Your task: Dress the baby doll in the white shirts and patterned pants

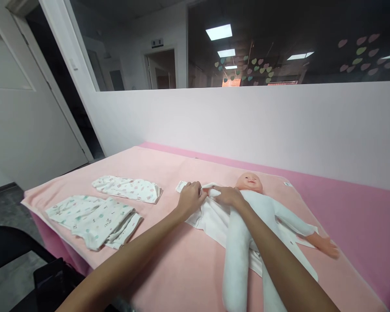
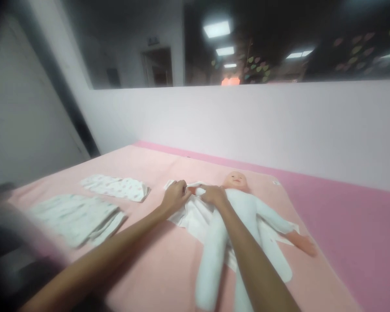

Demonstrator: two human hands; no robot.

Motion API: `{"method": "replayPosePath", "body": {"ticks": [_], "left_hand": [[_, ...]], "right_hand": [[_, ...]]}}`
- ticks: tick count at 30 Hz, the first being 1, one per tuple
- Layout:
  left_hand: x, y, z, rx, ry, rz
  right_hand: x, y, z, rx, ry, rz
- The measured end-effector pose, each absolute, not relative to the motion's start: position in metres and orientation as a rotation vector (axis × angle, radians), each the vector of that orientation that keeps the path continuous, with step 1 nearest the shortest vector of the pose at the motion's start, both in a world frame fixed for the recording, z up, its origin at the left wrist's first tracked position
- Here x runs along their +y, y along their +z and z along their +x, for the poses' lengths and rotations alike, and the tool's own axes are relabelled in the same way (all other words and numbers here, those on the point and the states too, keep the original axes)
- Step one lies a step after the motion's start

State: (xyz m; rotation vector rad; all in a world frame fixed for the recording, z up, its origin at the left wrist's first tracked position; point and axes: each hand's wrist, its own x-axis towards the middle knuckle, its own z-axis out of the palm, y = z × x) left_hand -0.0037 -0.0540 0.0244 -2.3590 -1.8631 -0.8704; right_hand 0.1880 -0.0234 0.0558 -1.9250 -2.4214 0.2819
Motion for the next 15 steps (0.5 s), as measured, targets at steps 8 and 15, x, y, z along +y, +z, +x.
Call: {"method": "replayPosePath", "body": {"ticks": [8,15], "left_hand": [[-0.052,0.024,-0.027,-1.96,-0.88,-2.573],[-0.015,0.021,-0.087,-2.367,-0.672,-2.302]], "right_hand": [[-0.055,0.073,0.235,-2.174,0.149,-1.676],[-0.11,0.068,0.375,-1.929,0.21,-1.758]]}}
